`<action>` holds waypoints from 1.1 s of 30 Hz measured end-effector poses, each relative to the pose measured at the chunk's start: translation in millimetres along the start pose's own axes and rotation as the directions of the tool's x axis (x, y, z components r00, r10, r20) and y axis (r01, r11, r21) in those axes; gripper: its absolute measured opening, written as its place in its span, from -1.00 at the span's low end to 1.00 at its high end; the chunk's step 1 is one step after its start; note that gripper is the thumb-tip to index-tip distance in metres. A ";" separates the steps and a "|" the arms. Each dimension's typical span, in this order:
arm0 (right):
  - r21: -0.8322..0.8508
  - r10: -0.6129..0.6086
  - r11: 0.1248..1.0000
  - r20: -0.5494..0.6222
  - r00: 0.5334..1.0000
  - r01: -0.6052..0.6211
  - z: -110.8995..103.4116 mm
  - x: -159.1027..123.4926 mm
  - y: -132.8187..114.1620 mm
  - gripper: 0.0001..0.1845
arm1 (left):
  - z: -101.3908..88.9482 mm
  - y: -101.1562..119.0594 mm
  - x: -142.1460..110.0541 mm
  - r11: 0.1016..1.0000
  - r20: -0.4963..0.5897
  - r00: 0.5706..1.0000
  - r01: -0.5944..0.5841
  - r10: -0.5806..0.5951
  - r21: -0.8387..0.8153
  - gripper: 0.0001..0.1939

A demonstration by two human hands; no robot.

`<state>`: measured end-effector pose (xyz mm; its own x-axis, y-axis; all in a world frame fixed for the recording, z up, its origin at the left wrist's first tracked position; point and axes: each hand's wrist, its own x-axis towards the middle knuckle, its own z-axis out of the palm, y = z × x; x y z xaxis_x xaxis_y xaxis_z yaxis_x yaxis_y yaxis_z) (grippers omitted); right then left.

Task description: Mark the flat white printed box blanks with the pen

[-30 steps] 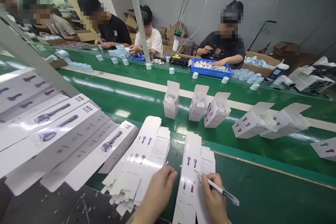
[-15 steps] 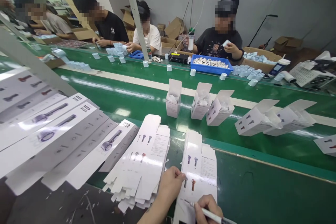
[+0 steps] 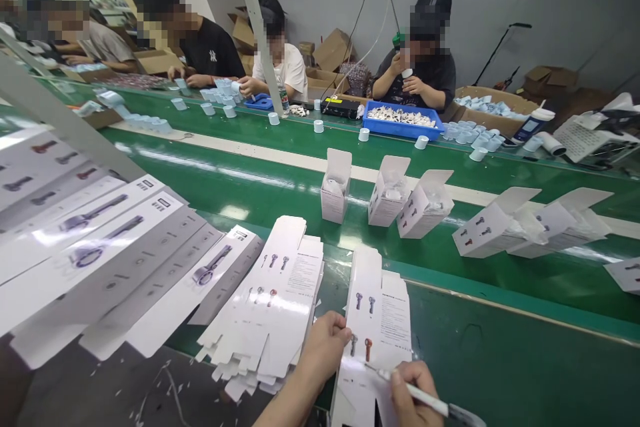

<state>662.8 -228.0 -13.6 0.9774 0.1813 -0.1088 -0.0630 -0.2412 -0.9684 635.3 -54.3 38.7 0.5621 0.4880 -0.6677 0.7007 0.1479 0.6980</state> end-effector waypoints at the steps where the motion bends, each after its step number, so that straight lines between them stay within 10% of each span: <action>1: 0.081 0.061 0.995 -0.023 0.998 -0.059 -4.9 7.9 0.6 -0.55 | -5.2 2.6 -3.7 0.997 0.026 1.000 0.002 0.000 -0.073 -0.91; 4: 0.146 0.121 0.982 -0.015 0.993 -0.118 -15.3 34.3 -1.1 -0.59 | -38.2 10.3 -12.8 0.971 0.033 0.999 -0.030 0.039 -0.239 -0.89; 9: -0.127 -0.043 0.990 0.109 0.993 0.057 -2.6 59.1 -15.2 -0.61 | -132.0 18.1 -15.2 0.992 -0.251 0.967 -0.080 0.052 -0.102 -0.69; 13: -0.197 -0.067 0.974 0.225 0.972 0.113 10.7 60.0 -16.7 -0.59 | -170.7 22.1 -19.9 0.967 -0.577 0.815 0.100 0.056 0.235 -0.73; 15: -0.205 -0.067 0.972 0.232 0.970 0.116 11.8 59.1 -14.7 -0.60 | -158.2 22.1 -24.4 0.922 -0.643 0.742 0.090 0.190 0.377 -0.75; 20: -0.240 -0.106 0.957 0.227 0.968 0.161 10.9 60.3 -11.5 -0.60 | -56.3 5.4 -19.6 0.969 -0.213 0.959 -0.143 0.186 0.200 -0.73; 24: -0.238 -0.142 0.952 0.222 0.965 0.195 10.1 63.5 -10.7 -0.61 | 8.1 -16.2 -1.8 0.962 -0.136 0.984 -0.073 0.112 0.262 -0.85; 33: -0.150 -0.186 0.968 0.119 0.975 0.202 0.1 22.6 -8.7 -0.65 | 8.0 -12.8 12.7 0.986 -0.202 0.977 -0.039 0.073 0.165 -0.96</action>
<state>685.4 -221.8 -7.7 0.9410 0.3351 0.0468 0.1670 -0.3397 -0.9256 636.9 -56.9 19.2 0.5111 0.6611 -0.5493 0.7409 -0.0149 0.6715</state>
